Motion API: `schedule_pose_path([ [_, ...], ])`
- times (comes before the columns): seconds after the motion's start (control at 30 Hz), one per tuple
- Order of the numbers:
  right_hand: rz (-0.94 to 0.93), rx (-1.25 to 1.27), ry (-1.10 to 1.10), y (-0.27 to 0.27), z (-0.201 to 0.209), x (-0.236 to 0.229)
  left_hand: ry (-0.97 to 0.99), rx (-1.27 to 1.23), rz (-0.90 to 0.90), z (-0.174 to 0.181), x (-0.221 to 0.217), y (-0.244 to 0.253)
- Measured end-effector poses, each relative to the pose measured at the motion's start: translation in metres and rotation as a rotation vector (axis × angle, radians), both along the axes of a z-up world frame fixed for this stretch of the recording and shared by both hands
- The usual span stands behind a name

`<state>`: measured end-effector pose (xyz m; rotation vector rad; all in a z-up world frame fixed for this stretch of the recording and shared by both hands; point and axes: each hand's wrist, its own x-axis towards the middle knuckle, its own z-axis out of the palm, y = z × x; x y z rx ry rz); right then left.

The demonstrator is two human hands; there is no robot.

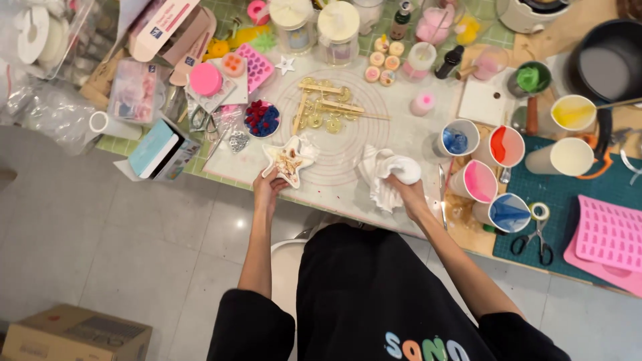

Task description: Cleaning and preparing decorative shell and star-shaped candle holders using cotton balls and organizing them.

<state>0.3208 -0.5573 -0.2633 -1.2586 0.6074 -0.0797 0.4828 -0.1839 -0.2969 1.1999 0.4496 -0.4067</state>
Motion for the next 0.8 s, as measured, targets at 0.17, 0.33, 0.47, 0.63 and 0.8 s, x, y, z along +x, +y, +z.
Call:
schedule_pose_path([
  [0.17, 0.094, -0.024, 0.031, 0.012, 0.011, 0.014, 0.017, 0.082, -0.007, 0.003, -0.002, 0.010],
  [0.33, 0.150, -0.011, 0.045, 0.032, 0.027, 0.029, -0.026, 0.172, -0.028, -0.008, 0.006, 0.022],
  [0.47, 0.134, 0.000, 0.063, 0.048, 0.032, 0.039, 0.011, 0.187, -0.106, -0.016, 0.020, 0.029],
  [0.63, 0.080, 0.043, 0.062, 0.073, 0.031, 0.047, 0.005, 0.250, -0.192, -0.030, 0.033, 0.039],
  [0.8, -0.029, 0.126, 0.099, 0.076, 0.026, 0.048, -0.019, 0.352, -0.316, -0.031, 0.043, 0.052],
])
